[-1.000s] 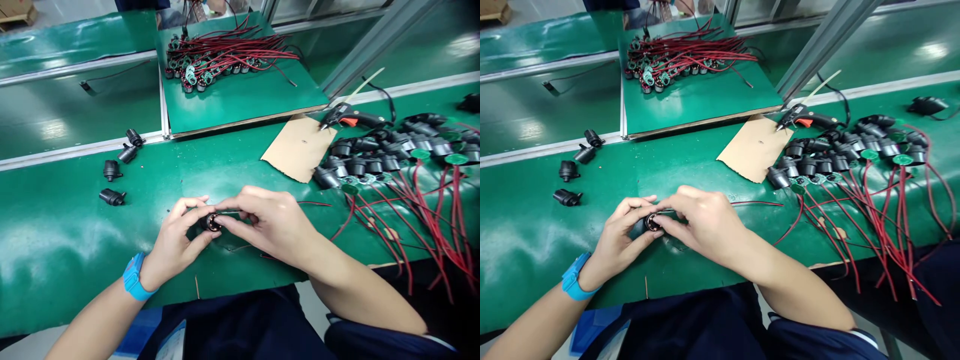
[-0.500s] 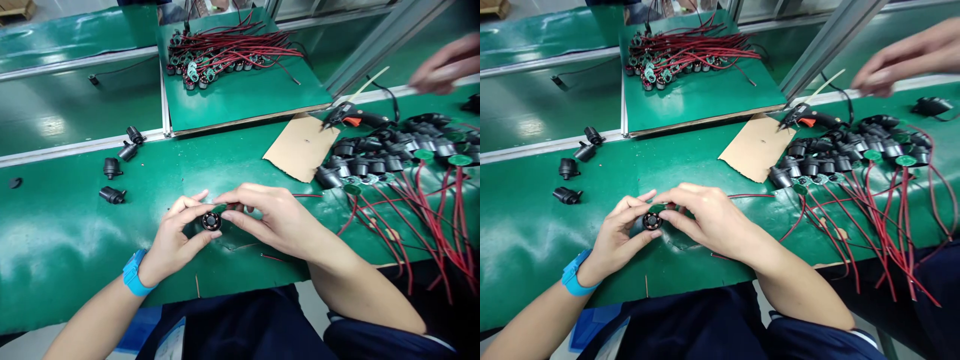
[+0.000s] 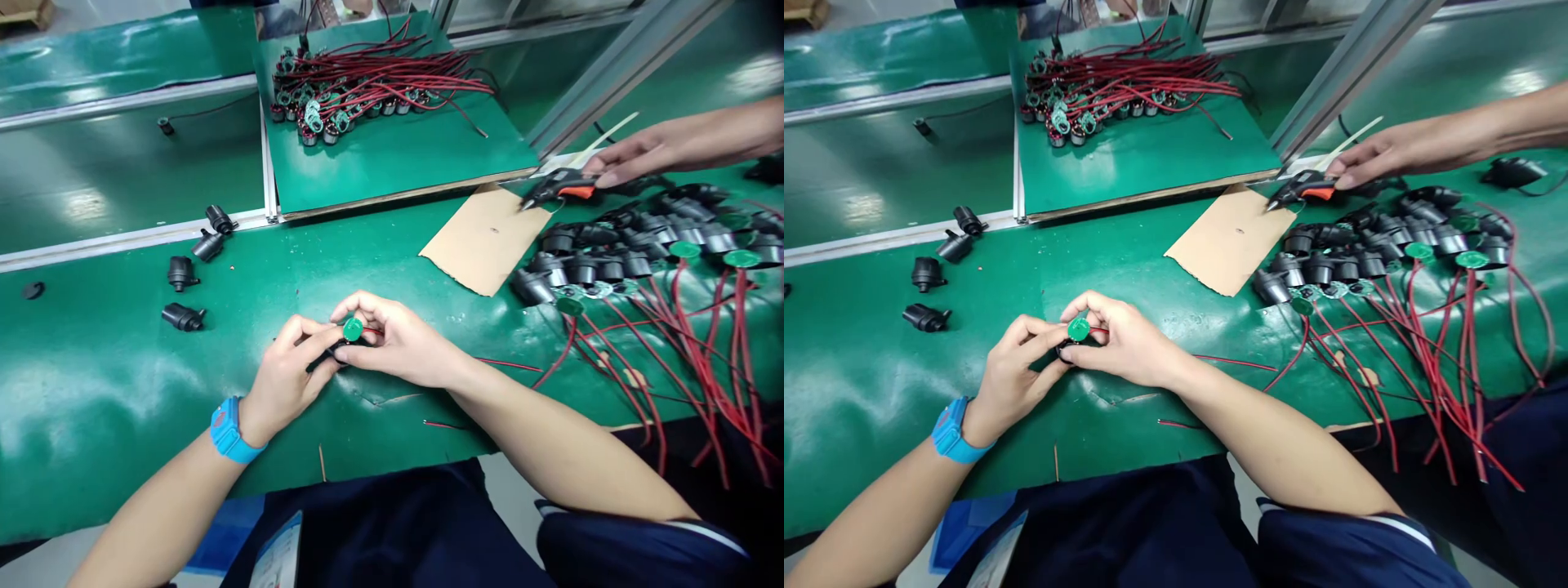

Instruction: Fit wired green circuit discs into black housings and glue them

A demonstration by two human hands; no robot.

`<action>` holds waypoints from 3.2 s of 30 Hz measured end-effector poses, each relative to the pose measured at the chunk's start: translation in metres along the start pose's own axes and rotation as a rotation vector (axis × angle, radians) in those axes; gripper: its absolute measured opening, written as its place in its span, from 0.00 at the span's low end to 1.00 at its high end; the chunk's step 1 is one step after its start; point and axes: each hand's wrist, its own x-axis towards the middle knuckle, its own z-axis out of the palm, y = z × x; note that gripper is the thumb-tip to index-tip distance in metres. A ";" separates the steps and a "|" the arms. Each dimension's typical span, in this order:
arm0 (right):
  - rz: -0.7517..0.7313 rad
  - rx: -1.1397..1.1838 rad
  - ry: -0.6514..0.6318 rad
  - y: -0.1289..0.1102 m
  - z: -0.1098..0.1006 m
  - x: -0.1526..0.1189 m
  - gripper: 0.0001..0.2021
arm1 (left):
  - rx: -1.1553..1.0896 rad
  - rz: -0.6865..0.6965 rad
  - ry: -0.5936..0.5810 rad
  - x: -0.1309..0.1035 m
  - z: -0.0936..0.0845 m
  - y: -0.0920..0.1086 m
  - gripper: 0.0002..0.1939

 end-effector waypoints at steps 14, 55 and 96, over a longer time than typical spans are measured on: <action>0.006 -0.492 0.015 -0.012 -0.009 -0.028 0.19 | -0.028 -0.079 -0.139 0.003 0.018 0.003 0.21; -0.580 -1.034 0.230 -0.031 -0.031 0.109 0.04 | -0.839 -0.770 0.131 0.022 -0.041 -0.029 0.26; -0.299 -0.315 -0.037 -0.038 -0.012 -0.023 0.08 | -0.812 -0.373 -0.502 0.009 -0.021 0.005 0.16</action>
